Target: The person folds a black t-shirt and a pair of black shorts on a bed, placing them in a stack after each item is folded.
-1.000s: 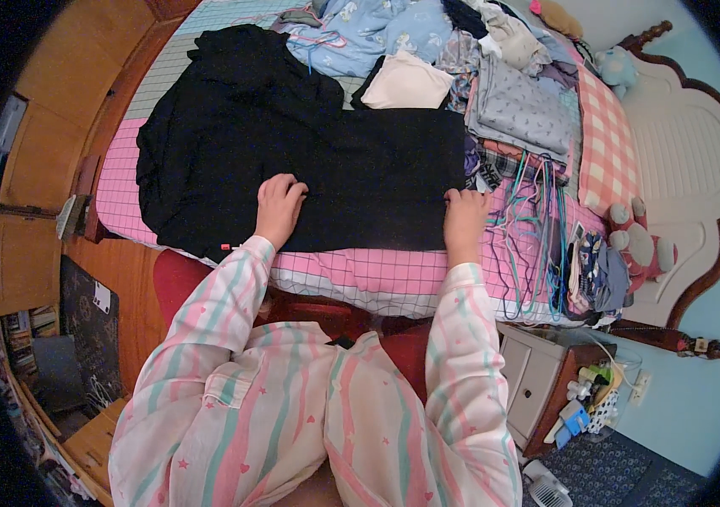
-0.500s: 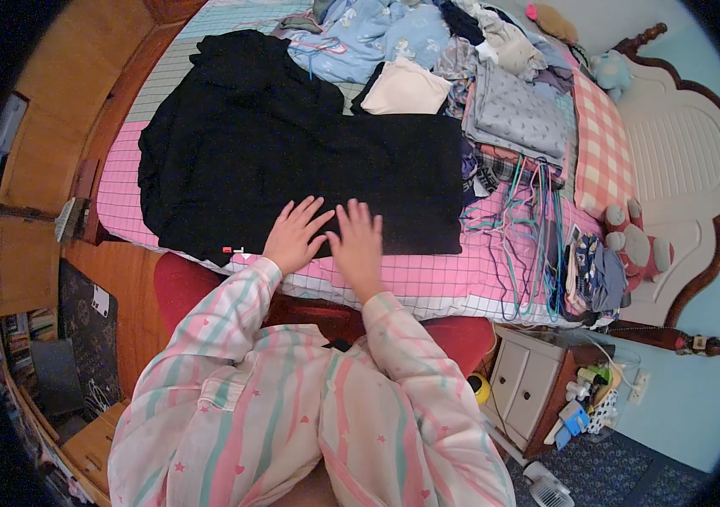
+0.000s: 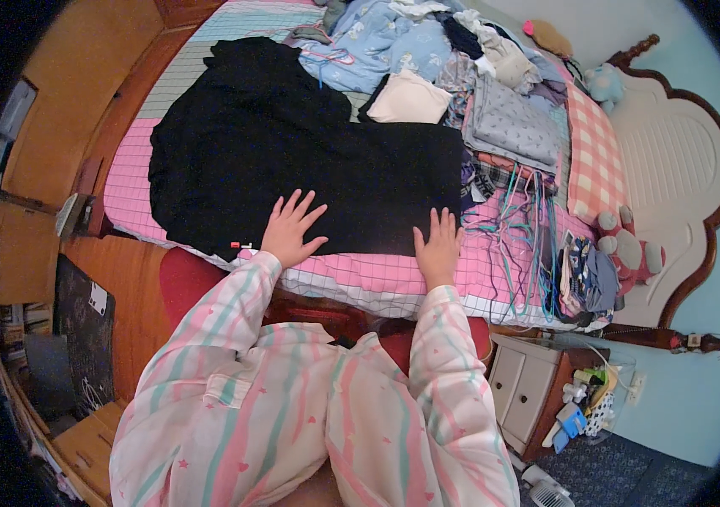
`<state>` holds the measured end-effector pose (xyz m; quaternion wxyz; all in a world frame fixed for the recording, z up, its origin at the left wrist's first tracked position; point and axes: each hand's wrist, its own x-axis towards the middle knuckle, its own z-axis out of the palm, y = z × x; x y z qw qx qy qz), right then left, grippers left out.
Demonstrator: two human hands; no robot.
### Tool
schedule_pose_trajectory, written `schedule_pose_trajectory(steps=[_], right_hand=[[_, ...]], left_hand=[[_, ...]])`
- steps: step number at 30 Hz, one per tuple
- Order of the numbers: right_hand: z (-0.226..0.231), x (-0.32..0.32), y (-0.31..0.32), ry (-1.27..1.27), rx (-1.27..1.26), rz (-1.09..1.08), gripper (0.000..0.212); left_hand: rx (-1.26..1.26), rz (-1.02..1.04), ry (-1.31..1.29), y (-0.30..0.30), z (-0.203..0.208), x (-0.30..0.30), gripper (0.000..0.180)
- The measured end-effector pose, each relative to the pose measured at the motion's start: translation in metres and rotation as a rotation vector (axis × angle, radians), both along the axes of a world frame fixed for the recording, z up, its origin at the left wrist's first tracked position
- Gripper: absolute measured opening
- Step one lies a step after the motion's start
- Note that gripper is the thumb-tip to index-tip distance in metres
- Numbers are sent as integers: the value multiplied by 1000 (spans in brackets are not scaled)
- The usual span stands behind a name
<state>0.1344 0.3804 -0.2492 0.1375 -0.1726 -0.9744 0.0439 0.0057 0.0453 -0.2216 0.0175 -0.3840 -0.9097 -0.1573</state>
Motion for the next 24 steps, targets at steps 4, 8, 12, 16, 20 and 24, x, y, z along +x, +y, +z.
schedule_pose_trajectory(steps=[4, 8, 12, 16, 20, 24], right_hand=[[-4, -5, -11, -31, 71, -19, 58], [11, -28, -77, 54, -96, 121, 54], [12, -47, -138, 46, -273, 281, 53], [5, -44, -158, -41, -217, 316, 50], [7, -41, -153, -58, -167, 280, 51], [4, -38, -143, -12, -158, 227, 58]], left_hand=[[-11, -9, 2, 3, 3, 1, 67], [16, -16, 47, 11, -8, 10, 64], [9, -37, 32, 27, -9, 30, 60], [4, 23, -14, 2, -27, 26, 59], [34, 66, -11, -38, -23, 6, 56], [-30, 71, 65, -80, -19, -9, 55]])
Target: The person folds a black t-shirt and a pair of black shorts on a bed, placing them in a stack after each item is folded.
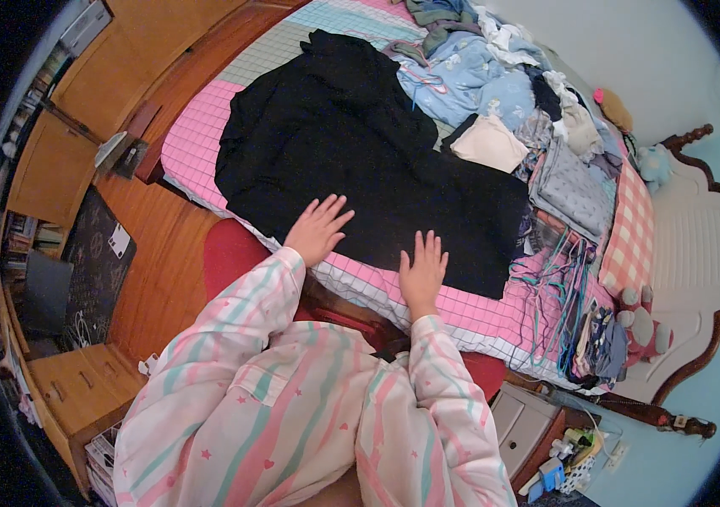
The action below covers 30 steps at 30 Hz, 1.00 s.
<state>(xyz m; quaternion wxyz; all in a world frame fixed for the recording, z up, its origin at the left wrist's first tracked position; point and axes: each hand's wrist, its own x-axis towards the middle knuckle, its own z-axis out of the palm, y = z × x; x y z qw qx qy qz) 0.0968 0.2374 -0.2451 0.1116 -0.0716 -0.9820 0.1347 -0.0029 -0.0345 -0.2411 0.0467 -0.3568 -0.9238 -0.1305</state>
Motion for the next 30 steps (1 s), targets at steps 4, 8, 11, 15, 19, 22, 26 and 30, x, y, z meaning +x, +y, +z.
schedule_pose_trajectory(steps=[4, 8, 11, 15, 19, 22, 26, 30], right_hand=[[-2, 3, 14, 4, 27, -64, 60], [-11, 10, 53, -2, 115, -185, 59], [-9, 17, 80, -41, 139, -259, 60], [-9, 22, 101, -108, 135, -300, 60], [-16, 18, 99, -97, 259, -349, 59], [12, -12, 55, 65, 122, -110, 58], [42, -88, -30, 126, -185, 160, 53], [52, -163, -95, 77, -347, 214, 53]], left_hand=[[33, 98, 50, -46, -1, -17, 55], [21, 171, 70, -89, 1, -41, 59], [22, 242, 87, -122, -4, -52, 59], [28, 243, 70, -130, -1, -55, 59], [55, 252, 69, -126, -1, -54, 57], [181, 305, 59, -130, -5, -53, 47], [311, 432, 129, -140, -10, -55, 41], [509, 522, 139, -147, -10, -61, 34]])
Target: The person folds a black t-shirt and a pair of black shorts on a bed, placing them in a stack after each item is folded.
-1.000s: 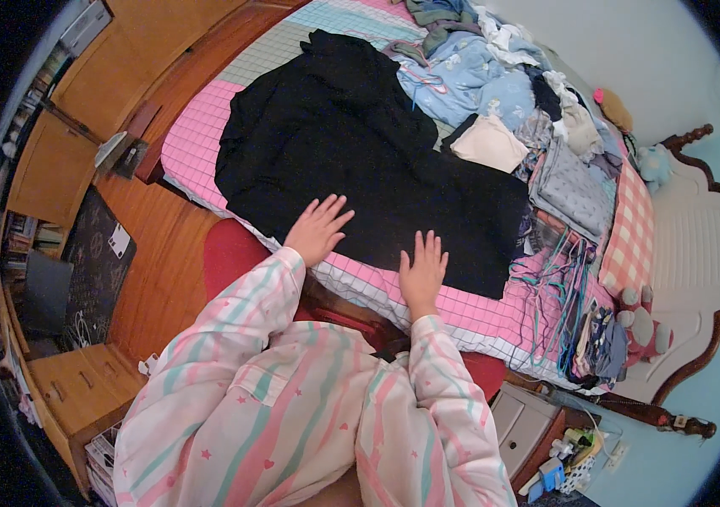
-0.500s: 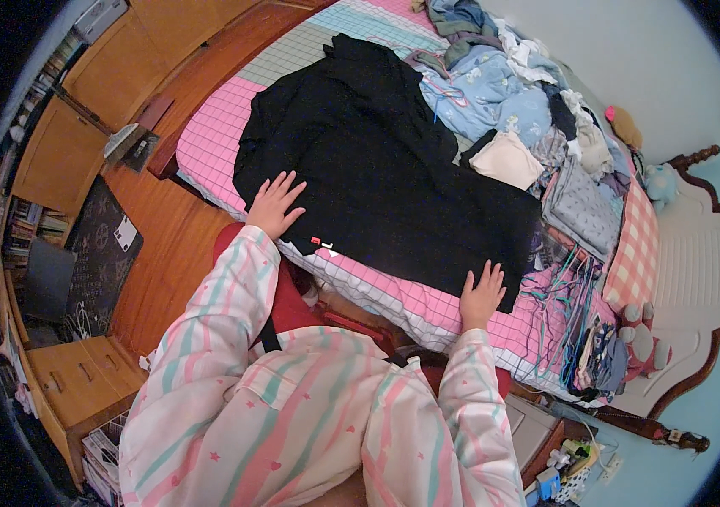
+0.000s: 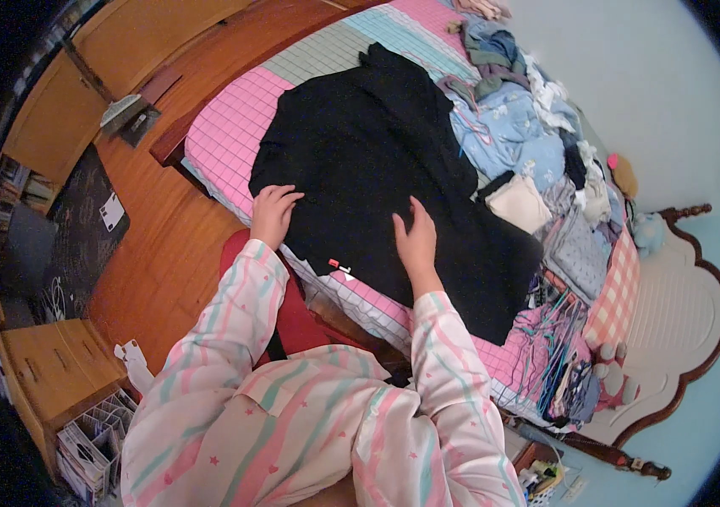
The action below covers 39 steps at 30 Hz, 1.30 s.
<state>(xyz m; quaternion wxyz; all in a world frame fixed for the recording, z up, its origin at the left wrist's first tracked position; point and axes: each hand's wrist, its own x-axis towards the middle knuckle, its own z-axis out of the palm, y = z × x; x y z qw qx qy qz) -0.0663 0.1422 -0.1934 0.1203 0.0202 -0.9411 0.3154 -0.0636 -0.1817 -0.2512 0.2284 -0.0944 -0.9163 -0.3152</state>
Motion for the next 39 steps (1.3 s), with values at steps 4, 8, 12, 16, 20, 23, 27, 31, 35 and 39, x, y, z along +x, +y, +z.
schedule_pose_trajectory(steps=[4, 8, 12, 16, 20, 23, 27, 31, 35, 39], right_hand=[[-2, -54, -46, -55, 26, 122, 57], [-7, -79, -79, -169, 84, 122, 67], [-7, -96, -97, -294, 197, 38, 70], [-24, -110, -89, -316, 244, 37, 59], [-34, -116, -76, -338, 64, 160, 56], [-28, -115, -77, -386, 134, 97, 64], [-23, -109, -77, -341, 202, -42, 78], [-11, -112, -73, -484, 160, -12, 71], [1, -112, -73, -391, 136, -37, 43], [-8, -105, -54, -70, 13, 128, 32]], left_hand=[[106, 39, -37, -1, 9, -2, 37], [107, 62, -113, 3, 19, -2, 48], [148, 126, -95, 0, 20, -3, 51], [311, 89, -194, -9, 11, -6, 47], [551, -8, -265, -18, 7, -4, 43], [693, -70, -266, -21, 4, -4, 40], [586, -42, -295, -19, 19, 1, 40], [540, -1, -229, -16, 21, 2, 40], [552, 26, -231, -22, 14, 1, 34], [538, 13, -186, -23, 9, -2, 23]])
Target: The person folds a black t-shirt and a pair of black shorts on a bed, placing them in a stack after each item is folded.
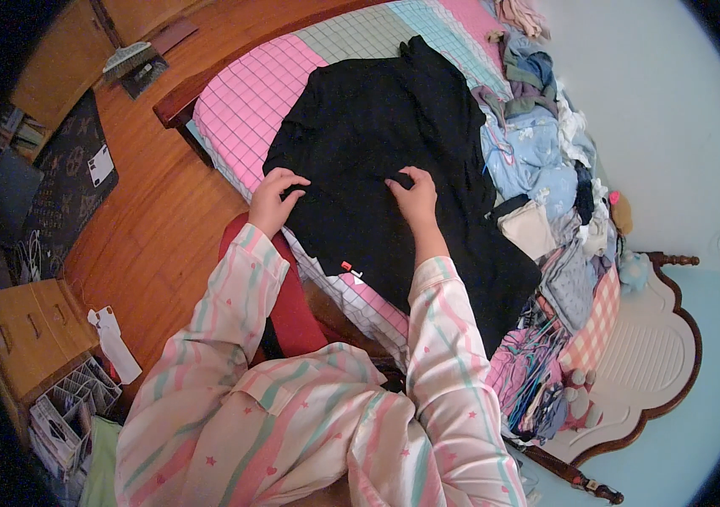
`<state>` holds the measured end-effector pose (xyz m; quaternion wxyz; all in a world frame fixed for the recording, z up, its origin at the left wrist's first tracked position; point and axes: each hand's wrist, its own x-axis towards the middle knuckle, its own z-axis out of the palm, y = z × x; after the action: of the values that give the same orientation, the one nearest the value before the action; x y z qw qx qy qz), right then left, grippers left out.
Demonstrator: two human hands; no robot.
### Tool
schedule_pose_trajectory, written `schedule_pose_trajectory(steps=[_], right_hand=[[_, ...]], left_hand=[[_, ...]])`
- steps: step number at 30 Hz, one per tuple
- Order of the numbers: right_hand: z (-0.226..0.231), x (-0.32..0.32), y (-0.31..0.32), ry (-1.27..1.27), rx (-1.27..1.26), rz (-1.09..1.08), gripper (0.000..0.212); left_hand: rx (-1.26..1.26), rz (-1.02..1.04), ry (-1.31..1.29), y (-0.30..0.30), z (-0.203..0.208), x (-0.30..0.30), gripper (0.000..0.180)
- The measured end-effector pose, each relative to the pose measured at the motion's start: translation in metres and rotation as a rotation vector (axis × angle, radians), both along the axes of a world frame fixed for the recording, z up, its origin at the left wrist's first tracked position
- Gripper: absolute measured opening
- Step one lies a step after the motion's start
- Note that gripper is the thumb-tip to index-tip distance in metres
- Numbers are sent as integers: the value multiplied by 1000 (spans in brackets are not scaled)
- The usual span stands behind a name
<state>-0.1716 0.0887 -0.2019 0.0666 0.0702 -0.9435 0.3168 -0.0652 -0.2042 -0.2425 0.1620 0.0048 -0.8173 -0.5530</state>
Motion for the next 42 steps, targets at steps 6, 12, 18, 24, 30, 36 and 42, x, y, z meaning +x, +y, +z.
schedule_pose_trajectory(steps=[6, 12, 18, 24, 30, 36, 42], right_hand=[[13, 26, 3, -105, -430, 172, 25], [58, 66, -10, 288, 50, 426, 25], [39, 129, 13, 215, 199, 416, 25], [20, 156, 26, 197, 149, 346, 14], [18, 157, 30, 177, 125, 308, 11], [11, 164, 38, 123, 16, 238, 11], [-1, 178, 50, 41, 12, 253, 11]], left_hand=[[-461, 37, 80, 9, -1, 3, 36], [-495, 109, 91, 12, -6, 5, 41], [-375, 139, 145, 11, -1, 3, 37], [-441, 59, 213, 6, -7, 4, 25], [-482, 66, 221, 9, -1, 5, 20], [-484, 71, 284, 9, 6, 9, 17], [-528, 65, 242, 5, 4, 15, 19]])
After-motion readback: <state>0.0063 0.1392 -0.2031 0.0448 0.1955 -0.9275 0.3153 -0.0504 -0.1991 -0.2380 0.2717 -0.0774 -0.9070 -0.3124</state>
